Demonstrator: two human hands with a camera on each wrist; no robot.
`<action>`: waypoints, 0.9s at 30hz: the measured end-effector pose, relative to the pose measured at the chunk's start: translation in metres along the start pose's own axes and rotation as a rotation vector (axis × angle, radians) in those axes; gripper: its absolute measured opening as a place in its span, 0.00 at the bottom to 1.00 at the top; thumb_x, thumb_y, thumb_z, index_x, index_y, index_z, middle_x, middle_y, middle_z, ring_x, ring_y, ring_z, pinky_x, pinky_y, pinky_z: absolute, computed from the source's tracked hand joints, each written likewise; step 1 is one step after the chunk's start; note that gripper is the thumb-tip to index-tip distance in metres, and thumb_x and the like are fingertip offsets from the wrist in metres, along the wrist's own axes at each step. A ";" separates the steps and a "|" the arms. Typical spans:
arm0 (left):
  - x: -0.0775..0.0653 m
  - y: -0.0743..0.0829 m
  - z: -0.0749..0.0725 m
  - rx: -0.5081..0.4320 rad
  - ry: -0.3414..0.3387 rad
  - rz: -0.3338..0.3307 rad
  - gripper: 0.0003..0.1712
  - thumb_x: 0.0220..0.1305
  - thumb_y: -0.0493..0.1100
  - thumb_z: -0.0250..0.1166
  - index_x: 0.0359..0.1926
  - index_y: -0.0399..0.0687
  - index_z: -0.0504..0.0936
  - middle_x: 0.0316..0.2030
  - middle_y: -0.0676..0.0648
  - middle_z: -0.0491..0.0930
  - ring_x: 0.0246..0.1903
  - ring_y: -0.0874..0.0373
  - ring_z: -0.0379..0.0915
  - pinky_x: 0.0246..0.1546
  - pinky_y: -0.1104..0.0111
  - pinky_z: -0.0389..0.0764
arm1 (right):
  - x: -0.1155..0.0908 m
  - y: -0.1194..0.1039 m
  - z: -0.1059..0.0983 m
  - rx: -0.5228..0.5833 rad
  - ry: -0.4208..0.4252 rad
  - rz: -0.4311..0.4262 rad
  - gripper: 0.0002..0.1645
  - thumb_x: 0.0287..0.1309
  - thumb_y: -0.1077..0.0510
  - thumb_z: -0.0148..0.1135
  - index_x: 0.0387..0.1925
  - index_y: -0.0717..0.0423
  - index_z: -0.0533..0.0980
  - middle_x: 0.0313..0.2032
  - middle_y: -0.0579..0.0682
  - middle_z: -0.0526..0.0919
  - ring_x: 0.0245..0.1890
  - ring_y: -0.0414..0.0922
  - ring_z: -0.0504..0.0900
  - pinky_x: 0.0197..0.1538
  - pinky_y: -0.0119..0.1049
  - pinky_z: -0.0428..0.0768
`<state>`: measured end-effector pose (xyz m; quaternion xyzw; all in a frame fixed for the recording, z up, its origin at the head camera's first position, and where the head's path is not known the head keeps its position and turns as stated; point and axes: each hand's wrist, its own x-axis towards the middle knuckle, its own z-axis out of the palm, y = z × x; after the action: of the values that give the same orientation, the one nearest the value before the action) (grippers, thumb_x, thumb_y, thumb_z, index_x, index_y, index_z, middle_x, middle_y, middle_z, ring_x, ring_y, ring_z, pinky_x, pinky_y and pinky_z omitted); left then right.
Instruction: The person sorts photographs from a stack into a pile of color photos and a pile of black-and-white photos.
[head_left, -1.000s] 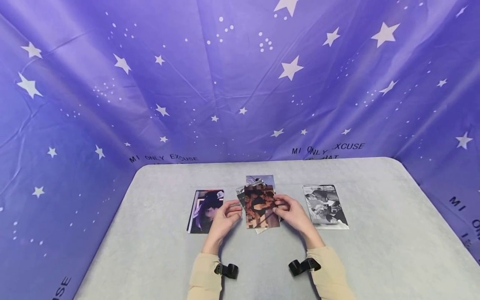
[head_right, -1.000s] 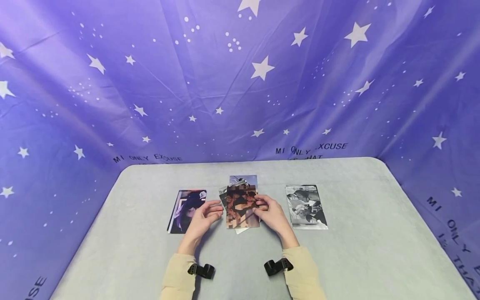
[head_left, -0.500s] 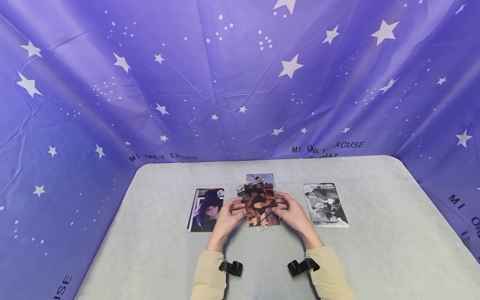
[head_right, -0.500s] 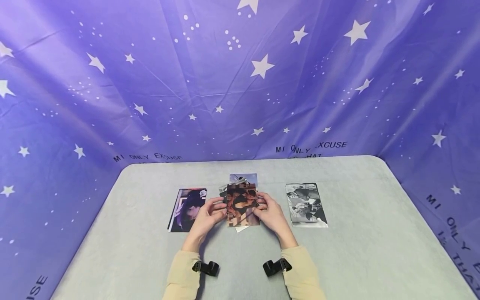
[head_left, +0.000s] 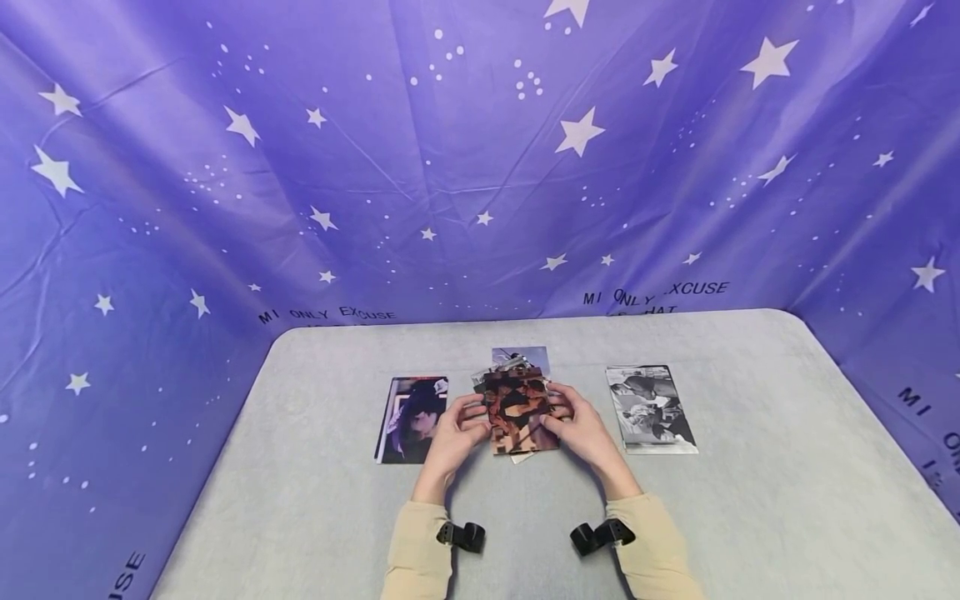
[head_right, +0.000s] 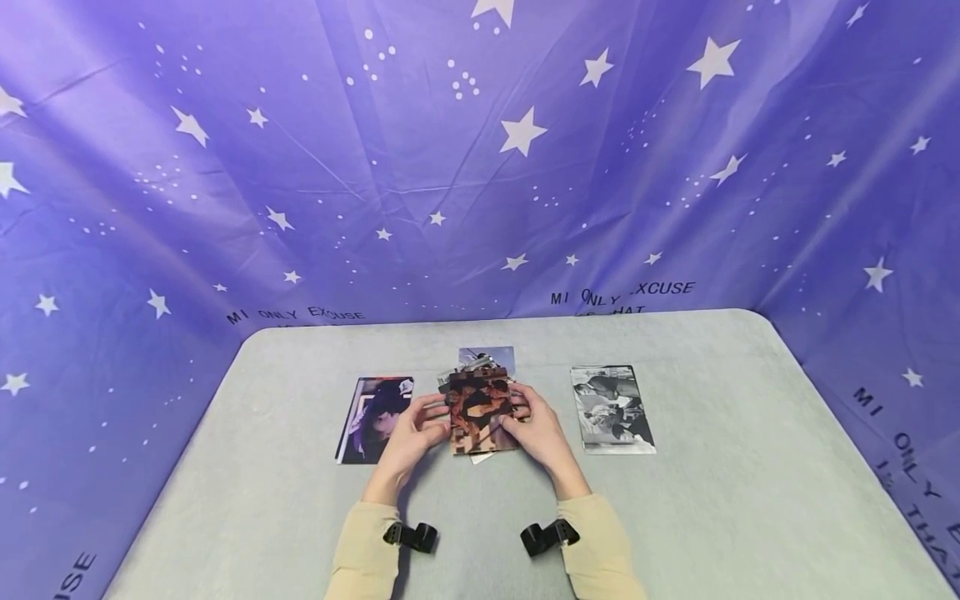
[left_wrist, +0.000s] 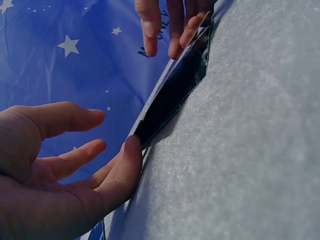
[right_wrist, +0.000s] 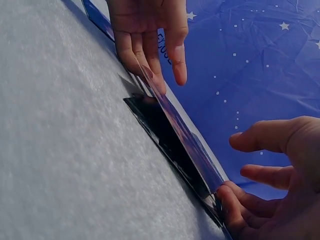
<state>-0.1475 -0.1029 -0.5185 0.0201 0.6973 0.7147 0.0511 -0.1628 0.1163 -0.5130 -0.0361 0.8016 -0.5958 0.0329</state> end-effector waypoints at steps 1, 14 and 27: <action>0.000 -0.001 0.000 0.000 0.000 0.006 0.31 0.53 0.23 0.59 0.61 0.23 0.65 0.52 0.23 0.71 0.46 0.36 0.75 0.38 0.71 0.77 | 0.000 0.000 0.001 -0.003 0.002 -0.001 0.33 0.50 0.72 0.63 0.60 0.69 0.69 0.48 0.66 0.78 0.40 0.53 0.79 0.39 0.32 0.76; -0.001 -0.005 -0.003 -0.082 0.071 -0.026 0.32 0.51 0.20 0.62 0.60 0.26 0.68 0.51 0.27 0.74 0.40 0.50 0.77 0.36 0.72 0.78 | -0.001 -0.003 0.011 0.136 0.034 0.015 0.33 0.47 0.77 0.60 0.59 0.74 0.68 0.44 0.67 0.76 0.31 0.42 0.75 0.32 0.26 0.74; -0.003 -0.008 -0.014 -0.170 0.089 -0.045 0.33 0.51 0.20 0.61 0.61 0.25 0.66 0.48 0.27 0.74 0.35 0.59 0.76 0.39 0.72 0.78 | -0.002 -0.007 0.018 0.267 0.012 0.069 0.33 0.49 0.77 0.58 0.60 0.73 0.66 0.44 0.66 0.75 0.32 0.40 0.76 0.33 0.26 0.75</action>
<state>-0.1456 -0.1169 -0.5268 -0.0318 0.6358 0.7702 0.0374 -0.1593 0.0975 -0.5114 0.0000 0.7161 -0.6960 0.0531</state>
